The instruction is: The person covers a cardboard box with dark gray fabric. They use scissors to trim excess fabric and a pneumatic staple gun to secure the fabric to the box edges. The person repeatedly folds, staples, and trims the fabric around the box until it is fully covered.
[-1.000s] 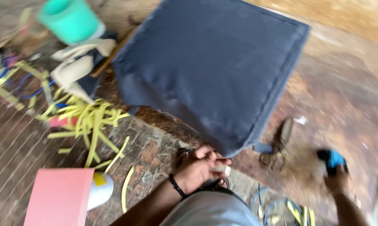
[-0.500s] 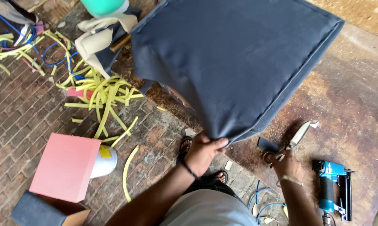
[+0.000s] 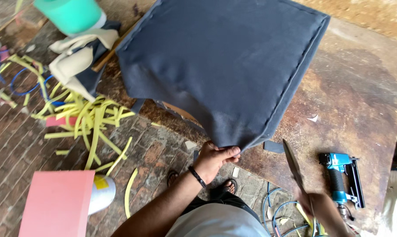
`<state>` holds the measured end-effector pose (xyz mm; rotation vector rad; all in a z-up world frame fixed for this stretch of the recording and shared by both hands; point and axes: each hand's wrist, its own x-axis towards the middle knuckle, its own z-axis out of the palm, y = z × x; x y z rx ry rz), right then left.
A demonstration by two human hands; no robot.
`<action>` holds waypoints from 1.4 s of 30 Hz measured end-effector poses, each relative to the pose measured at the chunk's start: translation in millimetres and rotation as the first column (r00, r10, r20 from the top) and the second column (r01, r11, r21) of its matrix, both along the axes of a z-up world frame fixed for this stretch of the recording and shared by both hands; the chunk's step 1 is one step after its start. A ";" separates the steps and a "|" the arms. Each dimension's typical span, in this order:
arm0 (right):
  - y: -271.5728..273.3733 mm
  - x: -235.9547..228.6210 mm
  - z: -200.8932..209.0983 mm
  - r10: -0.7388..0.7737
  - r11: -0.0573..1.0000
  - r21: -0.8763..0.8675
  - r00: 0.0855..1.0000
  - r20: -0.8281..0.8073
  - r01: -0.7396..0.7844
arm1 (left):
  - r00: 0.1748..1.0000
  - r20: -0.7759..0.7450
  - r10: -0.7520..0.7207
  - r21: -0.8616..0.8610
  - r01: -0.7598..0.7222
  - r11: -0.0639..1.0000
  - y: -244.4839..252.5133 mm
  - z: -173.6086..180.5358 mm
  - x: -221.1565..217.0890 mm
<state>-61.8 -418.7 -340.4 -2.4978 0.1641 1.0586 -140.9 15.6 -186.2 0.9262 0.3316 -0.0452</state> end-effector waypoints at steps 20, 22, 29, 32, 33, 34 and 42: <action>142.1 -30.1 270.9 0.712 0.664 -0.473 0.683 0.164 -0.579 | 0.971 0.043 -0.235 -0.055 0.237 0.970 7.3 -16.4 4.8; 150.3 -28.8 270.8 0.656 0.742 -0.391 0.709 0.259 -0.544 | 0.969 0.051 -0.241 -0.036 0.243 0.969 13.2 -18.6 6.7; 210.2 -25.4 289.8 0.676 0.732 -0.363 0.680 0.284 -0.577 | 0.945 0.115 -0.306 -0.034 0.311 0.950 12.3 -24.9 -3.7; 236.6 -28.3 311.7 0.695 0.719 -0.344 0.620 0.365 -0.604 | 0.949 0.063 -0.310 -0.017 0.312 0.950 23.9 -24.1 -3.1; 247.4 -26.0 314.3 0.704 0.708 -0.361 0.646 0.295 -0.607 | 0.950 0.027 -0.312 -0.004 0.313 0.950 25.3 -23.3 -3.9; 256.2 -24.6 316.1 0.709 0.695 -0.377 0.669 0.222 -0.612 | 0.944 0.045 -0.327 0.022 0.326 0.945 26.5 -22.6 -4.5; 299.5 -23.2 324.3 0.702 0.711 -0.321 0.652 0.286 -0.625 | 0.864 0.129 -0.486 0.195 0.459 0.867 45.2 -18.2 -17.5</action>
